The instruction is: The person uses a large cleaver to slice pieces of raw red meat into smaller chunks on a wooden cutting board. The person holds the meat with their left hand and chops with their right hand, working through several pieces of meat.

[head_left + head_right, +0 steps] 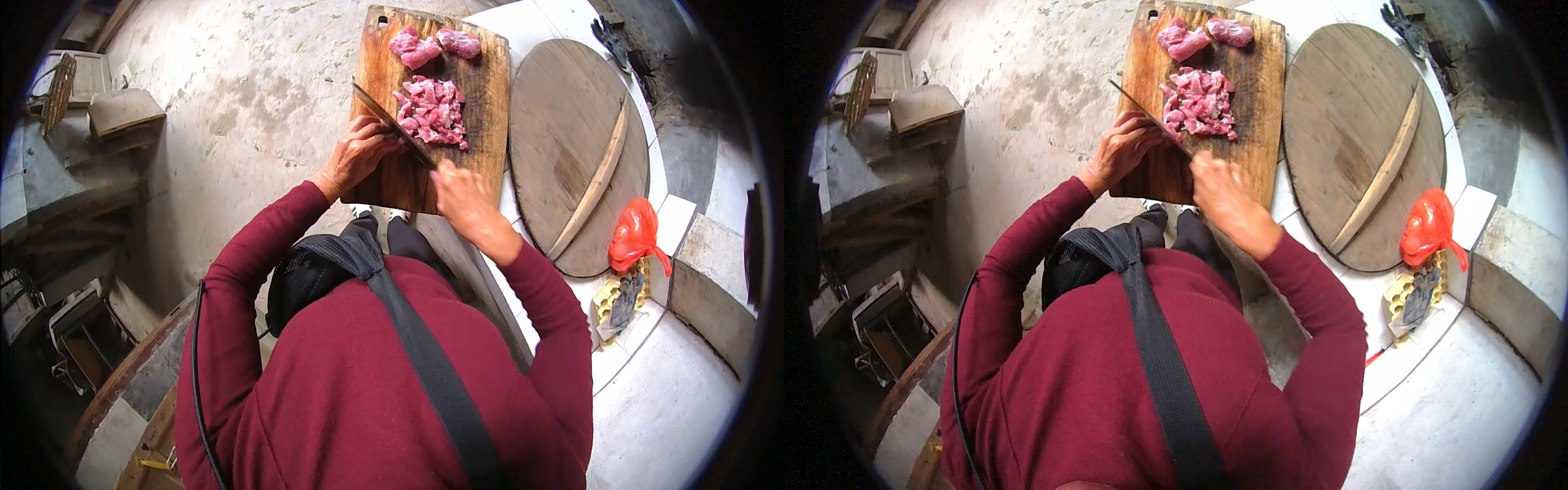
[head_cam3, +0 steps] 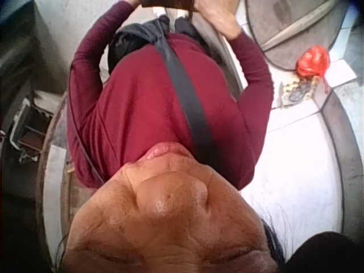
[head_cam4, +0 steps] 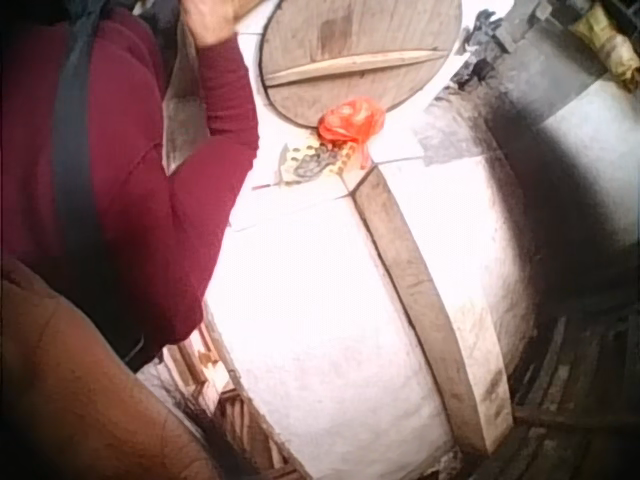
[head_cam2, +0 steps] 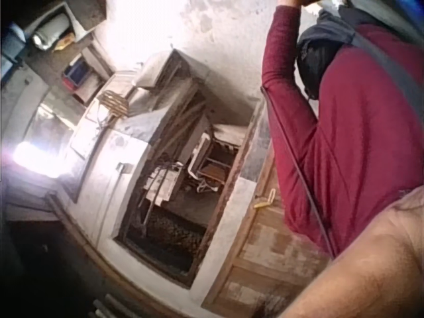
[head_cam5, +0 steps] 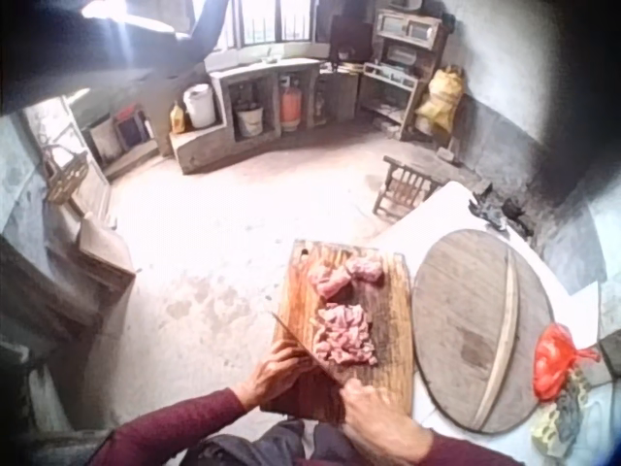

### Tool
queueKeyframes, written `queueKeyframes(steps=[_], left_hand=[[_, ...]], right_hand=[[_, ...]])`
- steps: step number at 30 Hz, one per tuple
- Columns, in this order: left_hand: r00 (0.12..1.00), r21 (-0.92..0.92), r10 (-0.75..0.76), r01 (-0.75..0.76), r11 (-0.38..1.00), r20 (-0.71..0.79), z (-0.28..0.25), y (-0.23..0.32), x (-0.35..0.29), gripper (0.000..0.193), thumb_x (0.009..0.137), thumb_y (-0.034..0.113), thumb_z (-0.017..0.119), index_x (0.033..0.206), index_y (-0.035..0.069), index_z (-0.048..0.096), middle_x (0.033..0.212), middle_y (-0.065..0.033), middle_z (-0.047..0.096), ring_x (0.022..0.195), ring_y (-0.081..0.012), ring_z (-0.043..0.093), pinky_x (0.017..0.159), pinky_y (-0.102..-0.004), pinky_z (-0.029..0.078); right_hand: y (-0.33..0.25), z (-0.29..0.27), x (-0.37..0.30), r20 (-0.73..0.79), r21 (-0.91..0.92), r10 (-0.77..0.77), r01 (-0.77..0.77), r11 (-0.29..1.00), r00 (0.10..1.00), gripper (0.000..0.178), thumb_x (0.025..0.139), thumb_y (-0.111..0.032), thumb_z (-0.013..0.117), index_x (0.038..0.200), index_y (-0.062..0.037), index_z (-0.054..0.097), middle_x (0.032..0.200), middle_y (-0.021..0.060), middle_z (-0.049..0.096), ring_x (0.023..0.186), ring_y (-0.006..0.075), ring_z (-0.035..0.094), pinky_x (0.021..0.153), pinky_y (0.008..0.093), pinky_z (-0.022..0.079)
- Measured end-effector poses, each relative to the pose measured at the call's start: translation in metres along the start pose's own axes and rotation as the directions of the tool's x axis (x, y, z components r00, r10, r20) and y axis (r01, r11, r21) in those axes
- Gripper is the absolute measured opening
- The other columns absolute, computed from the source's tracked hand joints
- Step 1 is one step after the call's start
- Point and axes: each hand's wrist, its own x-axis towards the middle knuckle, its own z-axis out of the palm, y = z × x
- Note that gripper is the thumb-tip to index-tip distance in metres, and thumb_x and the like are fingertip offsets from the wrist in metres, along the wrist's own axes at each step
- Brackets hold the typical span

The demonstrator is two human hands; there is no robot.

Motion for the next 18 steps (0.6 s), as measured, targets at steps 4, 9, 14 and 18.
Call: queueKeyframes(steps=[4, 9, 14, 18], left_hand=[[0.999, -0.016, 0.01, -0.009, 1.0, 0.035, -0.006, 0.004, 0.008, 0.012, 0.076, 0.008, 0.065, 0.087, 0.008, 0.066, 0.093, -0.0064, 0.061, 0.087, -0.0256, 0.058, 0.077, -0.0349, 0.049], [0.995, -0.043, -0.096, 0.095, 0.995, -0.008, -0.001, 0.005, 0.003, 0.01, 0.077, 0.008, 0.065, 0.087, 0.007, 0.065, 0.092, -0.0075, 0.061, 0.086, -0.0264, 0.058, 0.076, -0.035, 0.049], [0.999, -0.009, -0.051, 0.051, 0.999, 0.014, -0.007, 0.005, 0.005, 0.012, 0.076, 0.011, 0.068, 0.087, 0.006, 0.066, 0.092, -0.0091, 0.063, 0.086, -0.0266, 0.061, 0.076, -0.0341, 0.05], [0.999, -0.03, -0.026, 0.027, 0.999, 0.022, -0.008, 0.008, 0.008, 0.013, 0.073, 0.009, 0.069, 0.086, 0.007, 0.067, 0.093, -0.0084, 0.064, 0.088, -0.0255, 0.061, 0.077, -0.0336, 0.05]], right_hand=[[0.011, -0.035, -0.023, 0.156, -0.082, 0.152, -0.141, 0.987, 0.976, 0.02, 0.09, -0.017, 0.051, 0.08, -0.0002, 0.051, 0.061, 0.0235, 0.059, 0.06, 0.0394, 0.061, 0.052, 0.047, 0.049], [-0.009, -0.047, -0.035, 0.155, -0.101, 0.18, -0.165, 0.981, 0.971, 0.021, 0.091, -0.017, 0.05, 0.077, -0.0006, 0.05, 0.058, 0.0229, 0.058, 0.057, 0.0398, 0.061, 0.05, 0.0463, 0.049], [-0.01, -0.04, -0.028, 0.24, 0.04, 0.194, -0.209, 0.977, 0.951, 0.021, 0.09, -0.017, 0.052, 0.08, 0.0018, 0.051, 0.062, 0.0278, 0.055, 0.063, 0.0437, 0.058, 0.055, 0.0511, 0.045], [-0.005, 0.001, 0.01, -0.023, 0.125, 0.008, -0.005, 0.992, 1.0, 0.02, 0.091, -0.016, 0.05, 0.081, 0.0011, 0.051, 0.064, 0.0263, 0.056, 0.065, 0.0441, 0.059, 0.057, 0.0516, 0.045]])
